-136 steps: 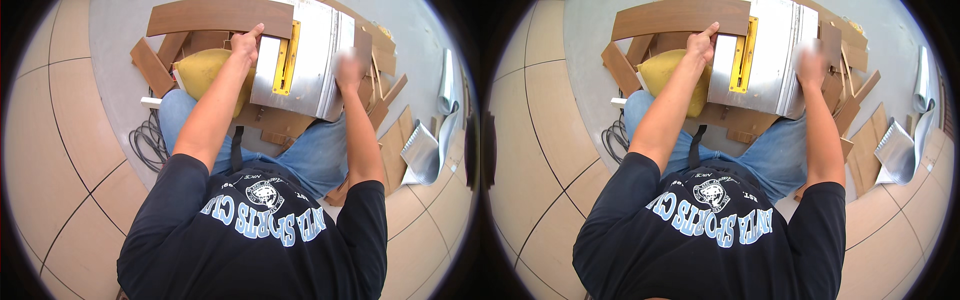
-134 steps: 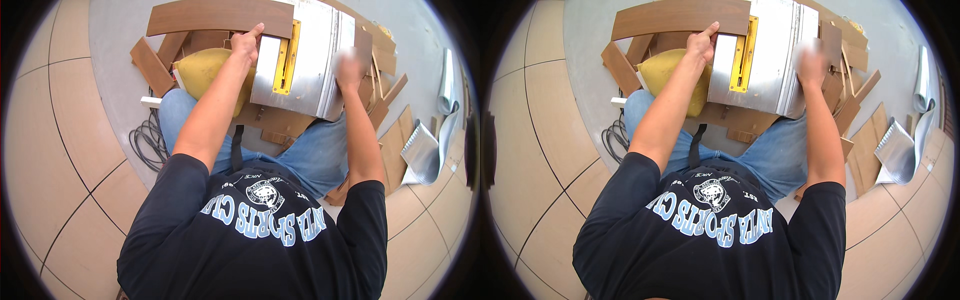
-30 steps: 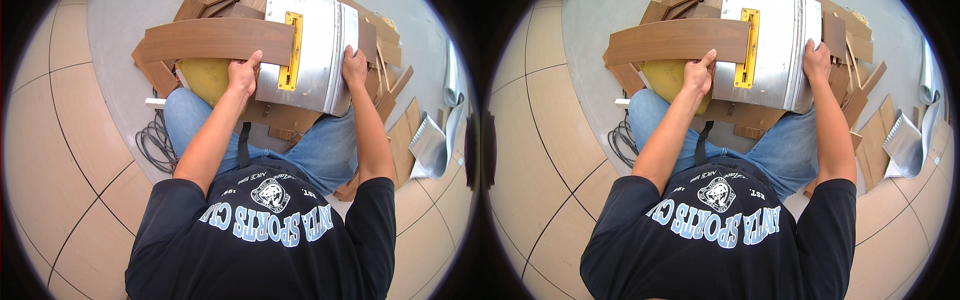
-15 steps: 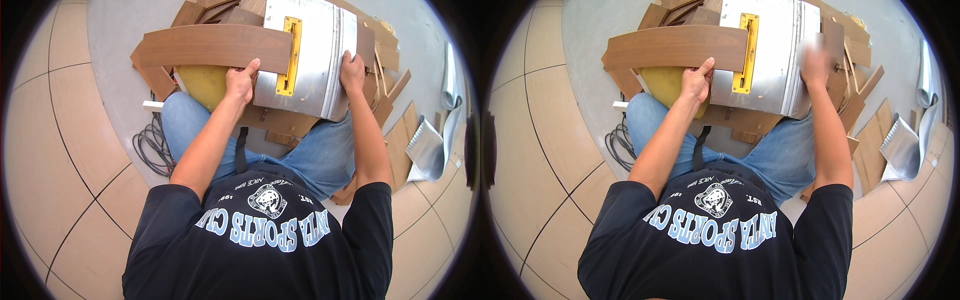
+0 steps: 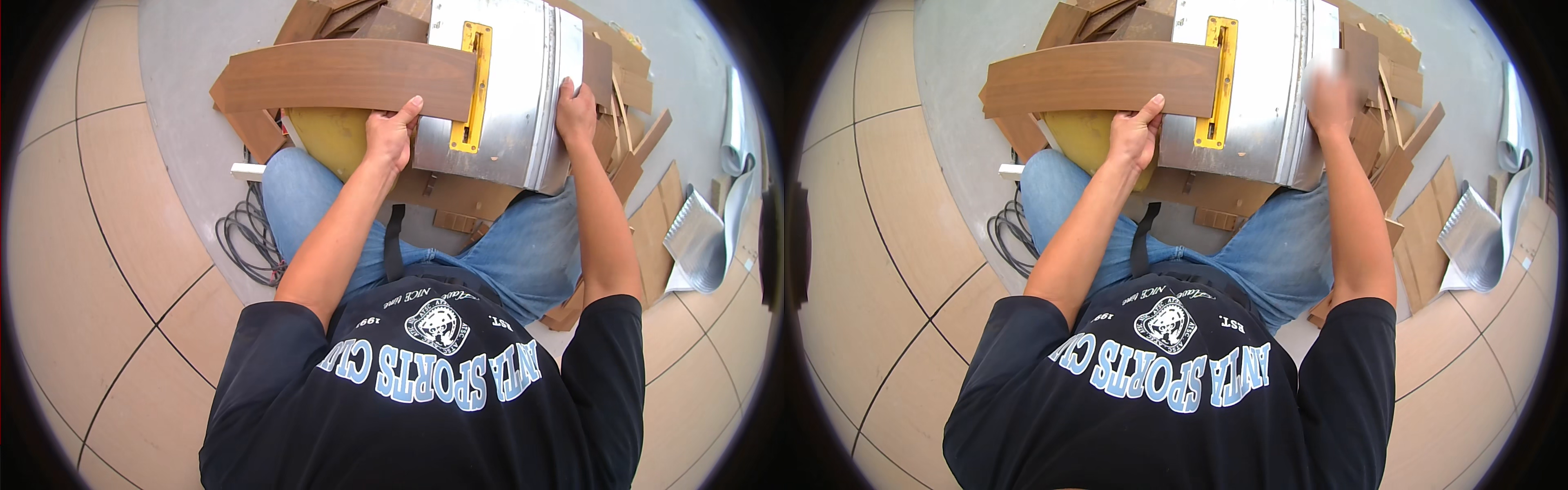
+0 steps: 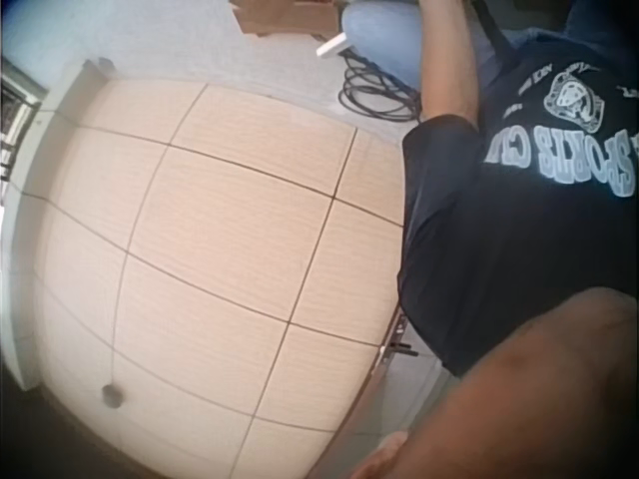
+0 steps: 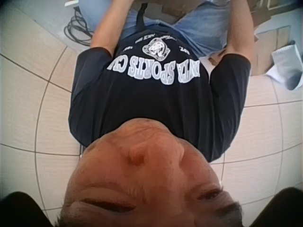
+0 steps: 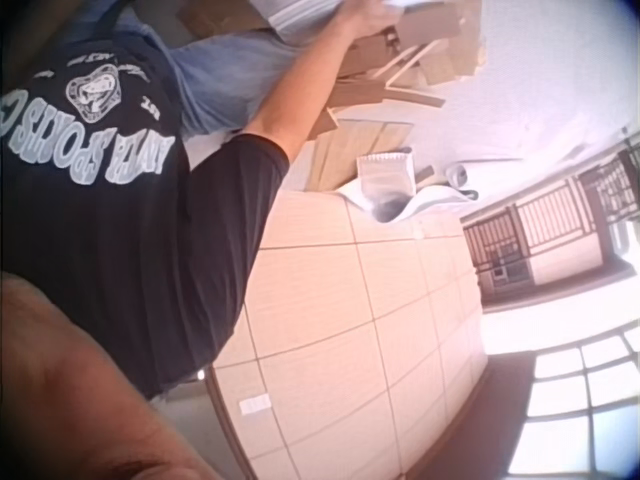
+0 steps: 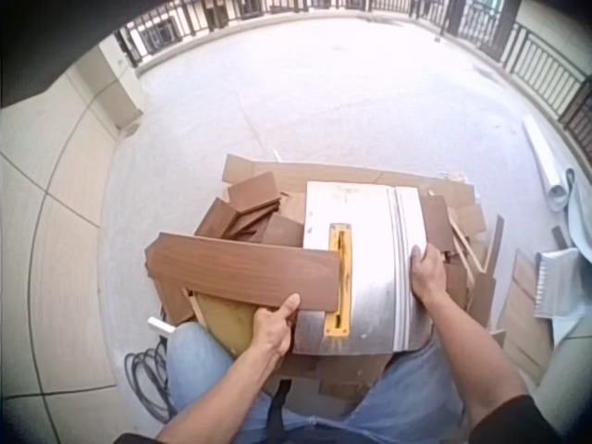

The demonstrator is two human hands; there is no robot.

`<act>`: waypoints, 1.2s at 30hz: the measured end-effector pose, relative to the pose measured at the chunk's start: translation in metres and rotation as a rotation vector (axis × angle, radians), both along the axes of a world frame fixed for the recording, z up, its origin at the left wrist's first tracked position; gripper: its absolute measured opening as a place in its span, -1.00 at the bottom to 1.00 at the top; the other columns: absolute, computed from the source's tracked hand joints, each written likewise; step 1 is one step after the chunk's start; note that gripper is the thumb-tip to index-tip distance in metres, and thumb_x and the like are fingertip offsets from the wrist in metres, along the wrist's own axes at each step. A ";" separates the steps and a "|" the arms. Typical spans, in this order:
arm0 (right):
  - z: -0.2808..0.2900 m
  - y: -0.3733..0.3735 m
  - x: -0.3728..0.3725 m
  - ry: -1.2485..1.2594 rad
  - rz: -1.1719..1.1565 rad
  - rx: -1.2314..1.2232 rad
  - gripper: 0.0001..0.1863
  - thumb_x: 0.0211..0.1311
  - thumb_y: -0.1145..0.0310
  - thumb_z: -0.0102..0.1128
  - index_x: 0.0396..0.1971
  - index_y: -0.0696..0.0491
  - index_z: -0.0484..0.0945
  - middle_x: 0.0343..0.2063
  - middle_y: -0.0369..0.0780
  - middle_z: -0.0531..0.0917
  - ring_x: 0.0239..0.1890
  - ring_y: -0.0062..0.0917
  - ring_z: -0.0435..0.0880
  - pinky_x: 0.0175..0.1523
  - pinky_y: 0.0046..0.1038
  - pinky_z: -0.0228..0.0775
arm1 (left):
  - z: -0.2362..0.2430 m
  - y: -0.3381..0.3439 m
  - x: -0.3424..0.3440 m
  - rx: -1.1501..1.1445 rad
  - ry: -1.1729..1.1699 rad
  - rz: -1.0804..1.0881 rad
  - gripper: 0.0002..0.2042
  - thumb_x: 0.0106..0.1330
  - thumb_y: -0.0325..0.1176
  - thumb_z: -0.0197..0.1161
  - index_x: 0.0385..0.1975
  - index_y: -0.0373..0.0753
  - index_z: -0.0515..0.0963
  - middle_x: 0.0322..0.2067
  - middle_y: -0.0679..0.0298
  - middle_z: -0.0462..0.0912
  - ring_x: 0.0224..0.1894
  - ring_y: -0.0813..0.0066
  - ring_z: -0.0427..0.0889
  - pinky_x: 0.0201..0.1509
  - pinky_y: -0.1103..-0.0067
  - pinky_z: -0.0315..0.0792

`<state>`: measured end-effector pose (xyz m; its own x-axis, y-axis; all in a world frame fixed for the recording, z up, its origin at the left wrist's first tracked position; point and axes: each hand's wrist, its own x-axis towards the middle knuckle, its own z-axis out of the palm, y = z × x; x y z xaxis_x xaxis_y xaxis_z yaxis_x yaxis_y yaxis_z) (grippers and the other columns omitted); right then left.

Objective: The person cuts a wooden plank using a table saw, carries it into a room, and secures it to the floor using a pneumatic nail gun. They then measure and mark a new section of flooring using a square and pencil.

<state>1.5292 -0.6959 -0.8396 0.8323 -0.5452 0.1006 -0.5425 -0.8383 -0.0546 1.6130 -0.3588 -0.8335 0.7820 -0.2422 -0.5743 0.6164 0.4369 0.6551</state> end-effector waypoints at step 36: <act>0.013 0.004 0.005 -0.135 -0.274 0.420 -0.39 0.45 -0.09 -0.05 0.10 0.18 0.55 0.12 0.14 0.58 0.16 0.08 0.55 0.29 -0.06 0.37 | -0.003 0.006 -0.011 -0.049 0.022 0.039 -0.71 0.32 -0.56 0.41 0.00 -0.31 0.56 -0.08 0.24 0.68 -0.10 0.46 0.68 0.03 0.50 0.61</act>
<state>1.5341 -0.6919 -0.8263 0.6479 -0.7578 -0.0767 -0.7038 -0.5571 -0.4408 1.6025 -0.3524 -0.8364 0.7784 -0.2407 -0.5797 0.6127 0.4922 0.6184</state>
